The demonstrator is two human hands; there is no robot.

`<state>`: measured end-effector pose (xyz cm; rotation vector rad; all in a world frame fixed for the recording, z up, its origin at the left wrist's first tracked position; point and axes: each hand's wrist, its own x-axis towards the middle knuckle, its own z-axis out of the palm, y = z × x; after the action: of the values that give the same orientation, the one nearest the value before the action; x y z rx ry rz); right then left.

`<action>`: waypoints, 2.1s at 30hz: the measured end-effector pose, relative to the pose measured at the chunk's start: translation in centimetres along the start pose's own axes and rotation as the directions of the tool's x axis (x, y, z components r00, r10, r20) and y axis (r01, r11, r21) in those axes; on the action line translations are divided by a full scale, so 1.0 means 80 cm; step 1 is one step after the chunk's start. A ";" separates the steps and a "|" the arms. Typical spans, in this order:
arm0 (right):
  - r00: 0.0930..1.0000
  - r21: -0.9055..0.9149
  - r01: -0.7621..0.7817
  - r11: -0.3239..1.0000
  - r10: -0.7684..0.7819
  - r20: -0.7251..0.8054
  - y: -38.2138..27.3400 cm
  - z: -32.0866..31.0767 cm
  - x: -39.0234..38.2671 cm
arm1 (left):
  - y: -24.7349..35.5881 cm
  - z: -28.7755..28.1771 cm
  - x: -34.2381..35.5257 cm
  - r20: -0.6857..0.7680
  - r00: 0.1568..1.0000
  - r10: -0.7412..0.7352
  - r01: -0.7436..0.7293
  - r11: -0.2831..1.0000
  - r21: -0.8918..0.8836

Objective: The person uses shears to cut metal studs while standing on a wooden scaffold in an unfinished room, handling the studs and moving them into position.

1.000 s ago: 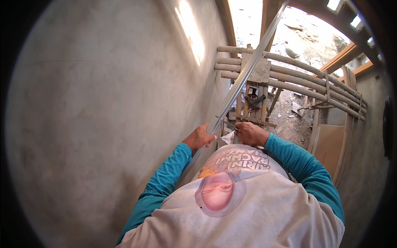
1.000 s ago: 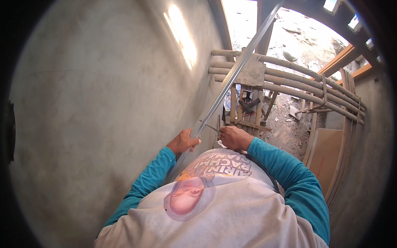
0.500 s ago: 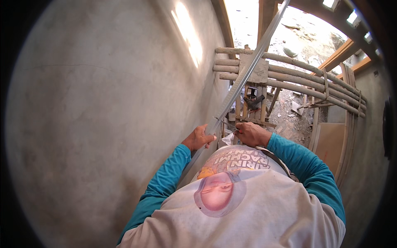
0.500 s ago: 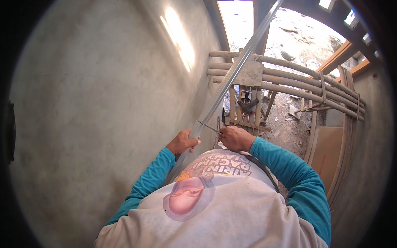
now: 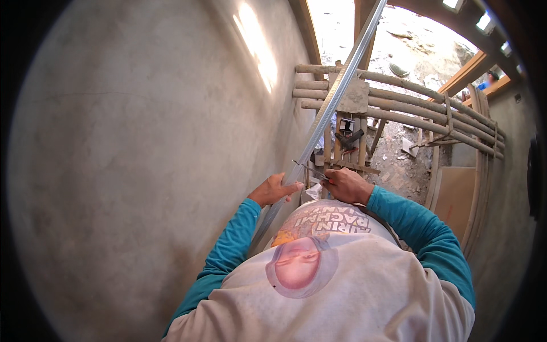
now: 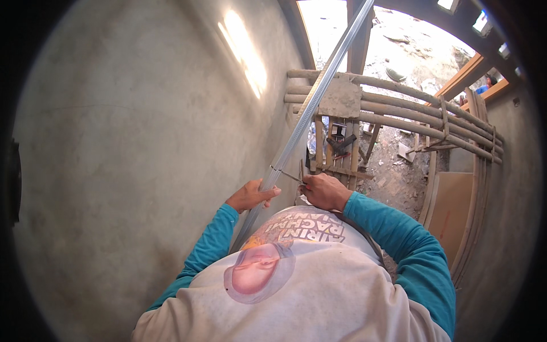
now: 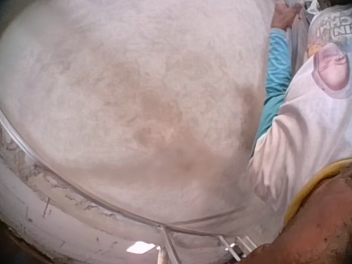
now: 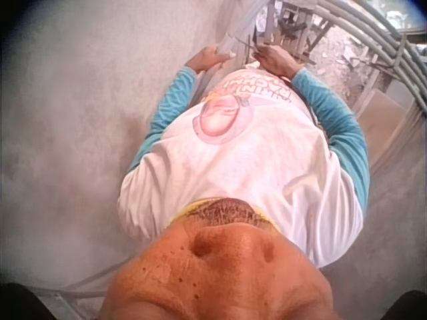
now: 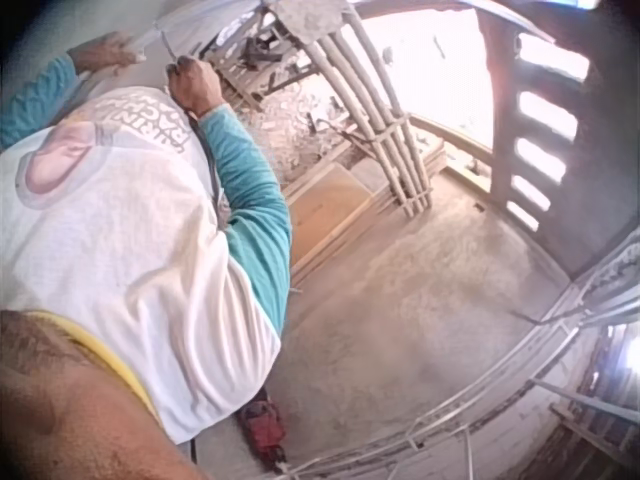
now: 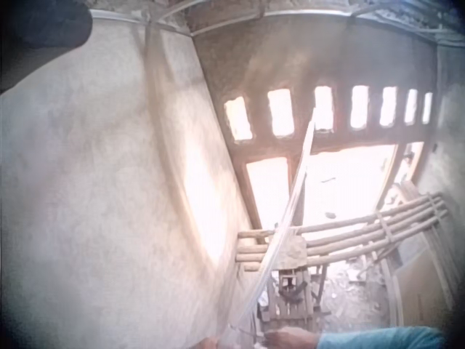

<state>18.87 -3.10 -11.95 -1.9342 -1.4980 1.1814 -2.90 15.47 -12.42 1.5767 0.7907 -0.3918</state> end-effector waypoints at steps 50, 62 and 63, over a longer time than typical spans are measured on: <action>0.983 0.002 0.115 0.993 -0.114 0.142 0.051 0.014 0.004 | 0.024 0.067 -0.001 -0.099 0.978 -0.182 0.157 0.963 -0.218; 0.972 0.034 0.171 0.985 -0.175 0.156 0.056 0.010 0.002 | 0.026 0.073 0.001 -0.140 0.978 -0.158 0.134 0.977 -0.164; 0.986 0.070 0.083 0.994 -0.092 0.142 0.052 0.009 0.001 | 0.026 0.072 0.001 -0.145 0.976 -0.164 0.139 0.976 -0.166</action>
<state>20.67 -4.53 -15.54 -1.7551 -1.5806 1.3388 -0.31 9.92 -12.02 1.4177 1.0444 -0.3097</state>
